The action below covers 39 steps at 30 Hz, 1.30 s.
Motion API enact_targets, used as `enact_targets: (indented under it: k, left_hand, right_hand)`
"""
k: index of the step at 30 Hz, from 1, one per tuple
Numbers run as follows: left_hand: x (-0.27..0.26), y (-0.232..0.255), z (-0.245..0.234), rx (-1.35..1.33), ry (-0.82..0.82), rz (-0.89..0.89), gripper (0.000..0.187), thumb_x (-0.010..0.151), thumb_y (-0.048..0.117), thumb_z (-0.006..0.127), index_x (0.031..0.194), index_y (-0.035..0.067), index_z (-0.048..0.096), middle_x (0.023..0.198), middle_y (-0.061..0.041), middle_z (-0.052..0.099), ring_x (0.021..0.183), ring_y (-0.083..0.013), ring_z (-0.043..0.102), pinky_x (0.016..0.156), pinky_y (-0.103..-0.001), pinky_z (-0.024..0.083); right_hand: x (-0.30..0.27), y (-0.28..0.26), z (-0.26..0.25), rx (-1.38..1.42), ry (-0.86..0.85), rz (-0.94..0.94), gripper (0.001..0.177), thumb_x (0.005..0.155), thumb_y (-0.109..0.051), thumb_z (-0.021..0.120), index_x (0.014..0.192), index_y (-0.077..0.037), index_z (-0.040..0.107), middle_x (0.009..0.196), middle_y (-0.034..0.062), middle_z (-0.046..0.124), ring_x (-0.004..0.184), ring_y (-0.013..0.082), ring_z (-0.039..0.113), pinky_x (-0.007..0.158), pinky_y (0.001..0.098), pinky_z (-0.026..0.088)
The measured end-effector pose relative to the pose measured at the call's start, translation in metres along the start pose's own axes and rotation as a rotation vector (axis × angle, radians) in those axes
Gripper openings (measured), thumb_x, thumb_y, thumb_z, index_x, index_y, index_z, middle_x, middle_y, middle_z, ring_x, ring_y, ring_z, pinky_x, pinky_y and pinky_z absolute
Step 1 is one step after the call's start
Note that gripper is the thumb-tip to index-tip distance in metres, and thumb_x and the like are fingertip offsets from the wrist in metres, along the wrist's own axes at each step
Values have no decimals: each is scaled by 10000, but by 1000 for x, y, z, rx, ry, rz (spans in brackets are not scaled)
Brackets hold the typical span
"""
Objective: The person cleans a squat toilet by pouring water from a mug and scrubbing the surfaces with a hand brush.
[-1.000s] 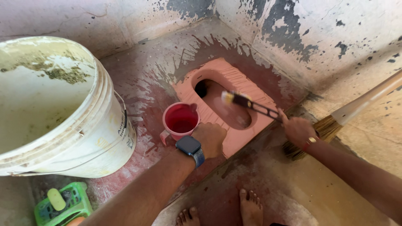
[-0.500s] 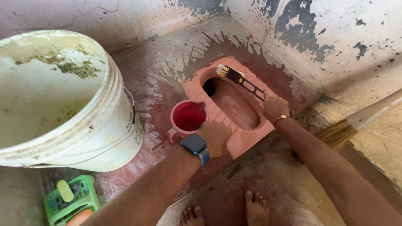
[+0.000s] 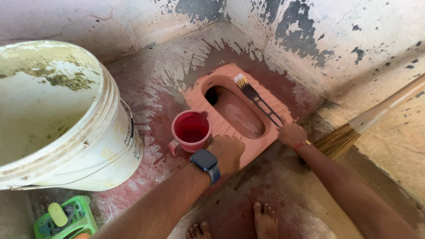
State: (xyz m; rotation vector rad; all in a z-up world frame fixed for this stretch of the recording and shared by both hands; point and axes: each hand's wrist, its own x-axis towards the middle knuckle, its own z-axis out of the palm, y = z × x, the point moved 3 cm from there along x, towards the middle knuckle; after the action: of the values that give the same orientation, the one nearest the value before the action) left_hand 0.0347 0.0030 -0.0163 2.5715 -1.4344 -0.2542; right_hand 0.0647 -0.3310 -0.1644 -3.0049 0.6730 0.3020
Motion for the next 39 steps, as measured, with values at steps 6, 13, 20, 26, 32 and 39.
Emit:
enact_targets:
  k: [6,13,20,26,32,39]
  left_hand:
    - [-1,-14,7,-6,-49,-82,209,772,187,770,906,29,740,953,-195,720,922,-360,719,753,-486,582]
    - [-15,-71,14,35,-52,-646,269,887,228,698,1085,46,717,1051,-171,731,970,-322,721,812,-438,576]
    - [-60,-166,61,-113,234,-853,805,868,457,730,1397,-100,487,1208,-284,663,1080,-429,667,913,-549,505]
    - [-49,-208,128,-446,93,-978,523,928,472,611,1093,-2,756,1098,-278,727,1083,-430,692,975,-493,530]
    - [-33,-198,111,-339,212,-1016,485,945,400,574,1047,-34,766,1078,-304,726,1057,-441,703,962,-508,531]
    - [19,-138,-24,-247,228,-859,418,922,434,633,917,55,809,931,-203,779,874,-339,747,879,-476,552]
  right_hand:
    - [54,-72,-6,225,-85,58,614,998,-295,550,1564,-138,371,1062,258,707,978,426,705,816,555,564]
    - [11,-23,-13,-154,191,-184,560,1022,-342,503,1527,-107,434,833,151,724,706,304,727,561,447,584]
    - [-66,46,-55,-499,-83,-145,699,1073,-440,351,1694,-177,169,755,109,754,663,260,752,585,406,603]
    - [-59,37,-38,-215,-61,-119,666,1020,-461,431,1609,-195,270,1015,207,726,992,416,695,842,508,578]
    - [-58,20,-9,-10,-252,-138,525,949,-469,571,1419,-240,616,959,106,719,900,300,704,785,453,558]
    - [-68,-2,-24,444,-633,64,480,1030,-324,567,1432,-63,593,561,66,477,453,194,436,503,393,432]
